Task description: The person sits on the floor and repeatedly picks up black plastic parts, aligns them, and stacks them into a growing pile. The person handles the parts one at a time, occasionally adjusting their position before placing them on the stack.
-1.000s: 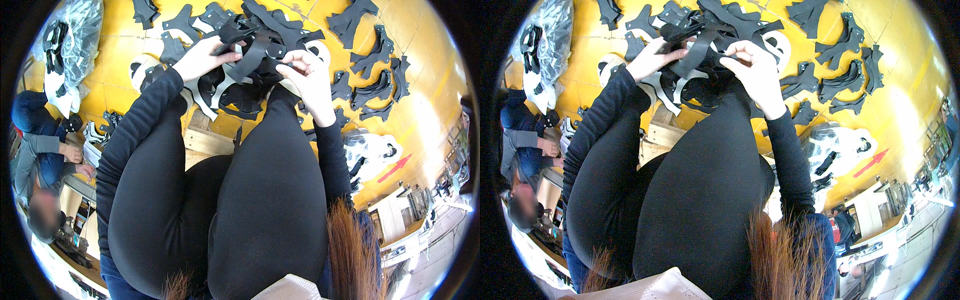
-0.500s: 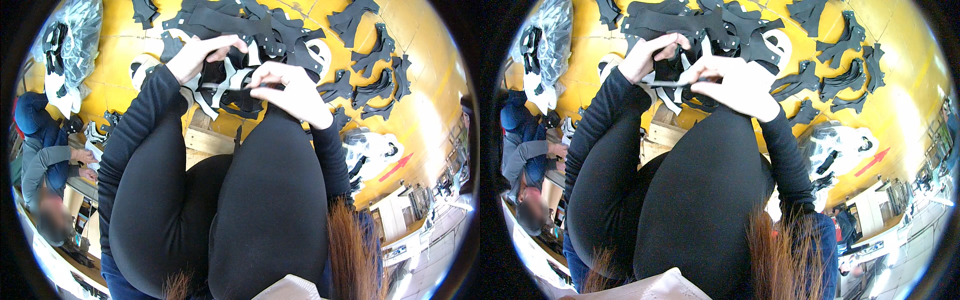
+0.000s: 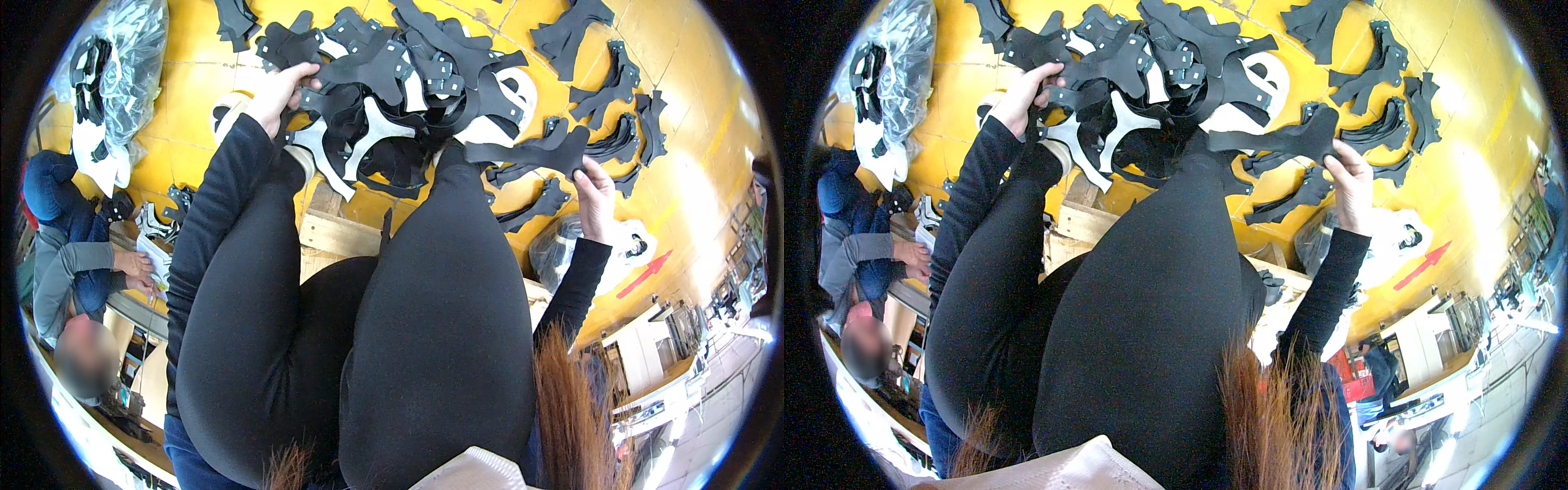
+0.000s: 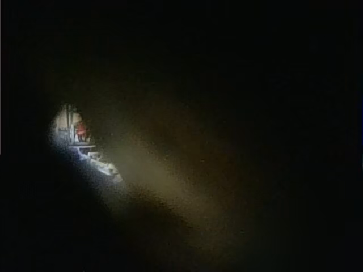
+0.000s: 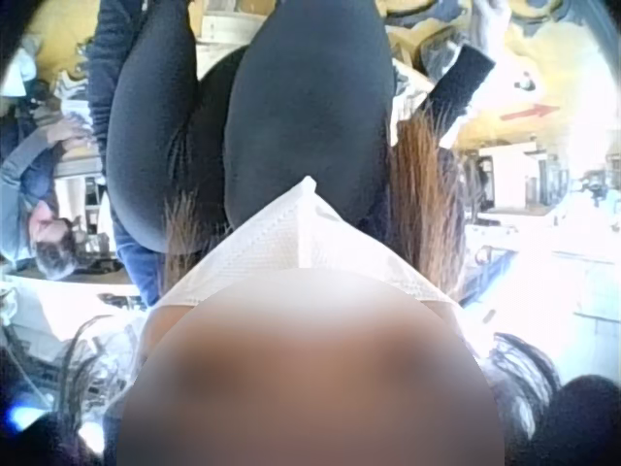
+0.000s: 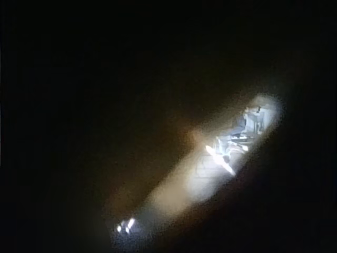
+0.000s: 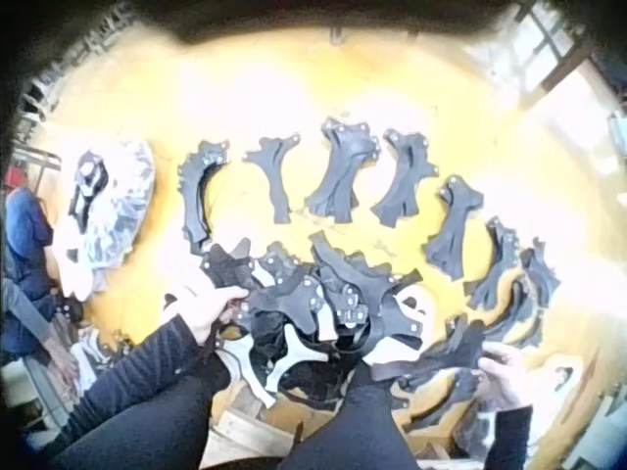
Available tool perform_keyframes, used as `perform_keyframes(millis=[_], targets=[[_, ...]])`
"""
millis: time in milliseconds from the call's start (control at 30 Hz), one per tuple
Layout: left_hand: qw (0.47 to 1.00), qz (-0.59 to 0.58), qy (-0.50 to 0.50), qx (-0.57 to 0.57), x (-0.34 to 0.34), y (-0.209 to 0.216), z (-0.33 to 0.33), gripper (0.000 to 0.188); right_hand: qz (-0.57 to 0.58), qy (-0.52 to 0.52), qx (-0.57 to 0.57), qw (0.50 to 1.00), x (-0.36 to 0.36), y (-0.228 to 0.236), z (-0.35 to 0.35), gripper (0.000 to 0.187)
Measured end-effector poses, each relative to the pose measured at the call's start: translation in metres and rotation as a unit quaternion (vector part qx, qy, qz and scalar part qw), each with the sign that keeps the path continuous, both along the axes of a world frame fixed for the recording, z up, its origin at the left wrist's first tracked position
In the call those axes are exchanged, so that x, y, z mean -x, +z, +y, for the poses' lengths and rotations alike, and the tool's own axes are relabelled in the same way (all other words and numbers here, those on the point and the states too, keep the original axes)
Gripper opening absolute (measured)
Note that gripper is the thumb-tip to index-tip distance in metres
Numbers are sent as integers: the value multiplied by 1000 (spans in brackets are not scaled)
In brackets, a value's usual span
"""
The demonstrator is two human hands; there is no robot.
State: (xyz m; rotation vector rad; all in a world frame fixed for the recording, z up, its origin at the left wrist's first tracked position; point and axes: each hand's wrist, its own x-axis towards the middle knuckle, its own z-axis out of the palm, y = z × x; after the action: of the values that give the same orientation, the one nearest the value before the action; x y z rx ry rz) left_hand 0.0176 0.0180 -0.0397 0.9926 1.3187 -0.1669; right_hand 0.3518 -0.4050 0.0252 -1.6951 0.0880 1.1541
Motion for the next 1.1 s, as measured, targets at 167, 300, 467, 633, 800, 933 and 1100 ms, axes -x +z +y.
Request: perform_keyframes(millis=[167, 300, 467, 633, 800, 933, 1100], targets=[[995, 87, -56, -5, 8, -3, -4, 40, -90, 39, 115, 989, -16, -58, -56, 30], [987, 81, 9, -141, 7, -1, 3, 36, -153, 84, 168, 970, -20, -90, -64, 30], [977, -96, 163, -101, 1, 12, 17, 18, -498, 213, 291, 789, -11, -93, -27, 26], [978, -142, 153, -11, -20, 27, 5, 32, -539, 168, 114, 817, 14, -68, 68, 23], [990, -136, 25, -40, -35, 31, -12, 39, -472, 285, -57, 832, 55, -59, 160, 23], [990, -128, -43, -52, -32, 26, -15, 43, -545, 410, 17, 731, 77, -62, 188, 30], [988, -123, -90, -18, -24, 24, -11, 50, -535, 415, 31, 735, 91, -65, 191, 28]])
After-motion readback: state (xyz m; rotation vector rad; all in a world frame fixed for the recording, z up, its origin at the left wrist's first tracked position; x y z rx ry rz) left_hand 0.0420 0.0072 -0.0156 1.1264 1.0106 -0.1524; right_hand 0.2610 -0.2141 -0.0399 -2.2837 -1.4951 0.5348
